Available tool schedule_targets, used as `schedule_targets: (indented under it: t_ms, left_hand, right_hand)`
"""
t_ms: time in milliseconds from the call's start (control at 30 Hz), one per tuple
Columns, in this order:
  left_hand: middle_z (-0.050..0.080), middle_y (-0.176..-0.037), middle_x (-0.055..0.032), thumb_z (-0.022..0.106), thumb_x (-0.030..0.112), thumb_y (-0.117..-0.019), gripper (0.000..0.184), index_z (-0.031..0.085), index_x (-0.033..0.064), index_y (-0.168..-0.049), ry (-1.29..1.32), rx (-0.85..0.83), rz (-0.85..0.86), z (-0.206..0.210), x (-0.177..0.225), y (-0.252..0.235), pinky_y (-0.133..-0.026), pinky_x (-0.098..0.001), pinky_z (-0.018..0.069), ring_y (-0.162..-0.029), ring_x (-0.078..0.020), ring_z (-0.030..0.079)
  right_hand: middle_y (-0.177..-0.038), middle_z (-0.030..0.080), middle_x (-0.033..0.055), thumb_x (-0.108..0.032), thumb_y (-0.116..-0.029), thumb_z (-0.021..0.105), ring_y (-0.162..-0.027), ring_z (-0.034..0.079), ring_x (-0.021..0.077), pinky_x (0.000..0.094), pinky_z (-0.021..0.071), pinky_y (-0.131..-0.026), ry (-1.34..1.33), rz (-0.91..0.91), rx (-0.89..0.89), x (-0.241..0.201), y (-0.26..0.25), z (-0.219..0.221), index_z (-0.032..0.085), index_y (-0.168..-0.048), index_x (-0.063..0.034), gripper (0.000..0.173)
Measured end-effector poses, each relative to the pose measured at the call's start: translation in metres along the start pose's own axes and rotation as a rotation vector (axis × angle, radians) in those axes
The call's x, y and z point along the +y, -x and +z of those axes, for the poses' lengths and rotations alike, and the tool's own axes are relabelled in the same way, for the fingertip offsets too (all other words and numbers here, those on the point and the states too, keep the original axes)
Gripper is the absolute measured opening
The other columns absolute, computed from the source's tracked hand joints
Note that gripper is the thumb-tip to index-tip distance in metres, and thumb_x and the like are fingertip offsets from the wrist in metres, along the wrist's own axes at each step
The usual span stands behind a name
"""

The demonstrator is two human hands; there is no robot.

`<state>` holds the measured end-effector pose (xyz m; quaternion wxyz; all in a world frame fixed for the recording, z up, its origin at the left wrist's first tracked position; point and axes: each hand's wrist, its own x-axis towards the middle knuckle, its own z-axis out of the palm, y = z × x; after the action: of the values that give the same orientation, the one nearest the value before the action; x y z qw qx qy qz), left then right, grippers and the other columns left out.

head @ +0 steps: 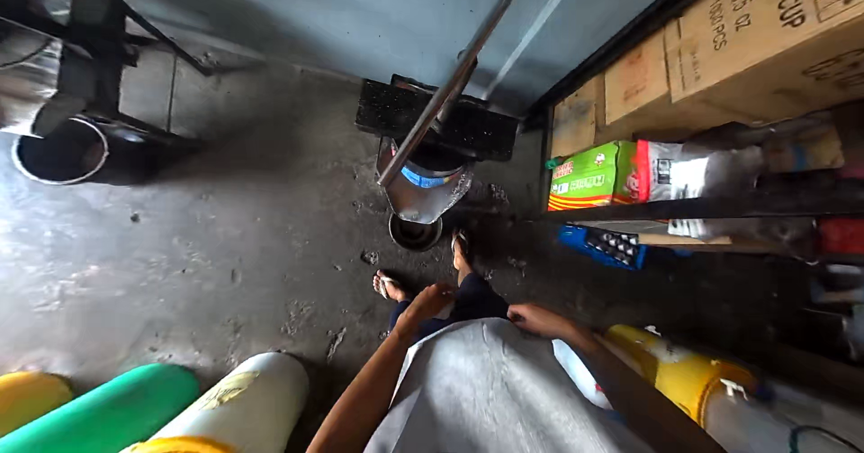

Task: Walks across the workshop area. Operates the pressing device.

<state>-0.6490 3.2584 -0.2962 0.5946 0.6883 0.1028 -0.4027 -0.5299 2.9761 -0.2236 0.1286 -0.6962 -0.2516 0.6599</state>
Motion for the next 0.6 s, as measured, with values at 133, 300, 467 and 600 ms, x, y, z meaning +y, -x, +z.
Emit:
schedule_targets:
  t_ms: [133, 300, 467, 600]
  left_hand:
    - [0.064, -0.133, -0.026, 0.046, 0.023, -0.1095, 0.04, 0.061, -0.0041, -0.135, 0.006, 0.135, -0.13, -0.006, -0.009, -0.013, -0.112, -0.0563, 0.0405, -0.128, -0.039, 0.059]
    - [0.062, -0.137, -0.0218, 0.046, 0.017, -0.1091, 0.035, 0.061, -0.003, -0.134, 0.141, 0.374, -0.442, -0.007, 0.012, -0.035, -0.114, -0.0499, 0.0405, -0.13, -0.0325, 0.058]
    - [0.066, -0.125, -0.023, 0.053, 0.018, -0.106, 0.034, 0.061, -0.0041, -0.13, 0.337, 0.53, -0.36, -0.003, -0.025, -0.111, -0.105, -0.0498, 0.0504, -0.118, -0.032, 0.065]
    - [0.061, -0.133, -0.0251, 0.053, 0.021, -0.1056, 0.048, 0.045, -0.0035, -0.146, 0.506, 0.76, -0.346, -0.052, -0.056, -0.215, -0.095, -0.048, 0.0543, -0.116, -0.0318, 0.064]
  right_hand:
    - [-0.115, 0.066, 0.0288, -0.01, -0.1012, 0.058, -0.113, 0.063, 0.0411, 0.0571, 0.0446, -0.103, 0.074, -0.065, -0.076, 0.018, -0.026, -0.041, 0.065, -0.117, 0.0092, 0.026]
    - [-0.111, 0.068, 0.0281, -0.013, -0.1005, 0.057, -0.11, 0.064, 0.0425, 0.0593, 0.0455, -0.101, 0.18, -0.019, -0.084, 0.058, -0.049, -0.104, 0.066, -0.114, 0.0072, 0.026]
    - [-0.118, 0.066, 0.0258, -0.022, -0.097, 0.071, -0.111, 0.065, 0.0382, 0.0549, 0.0492, -0.102, -0.121, 0.003, -0.071, 0.138, -0.089, -0.144, 0.059, -0.131, 0.0042, 0.045]
    - [-0.133, 0.062, 0.0231, -0.022, -0.1037, 0.058, -0.119, 0.064, 0.0292, 0.0436, 0.0525, -0.104, -0.547, -0.007, 0.328, 0.148, -0.193, -0.177, 0.048, -0.147, 0.0016, 0.05]
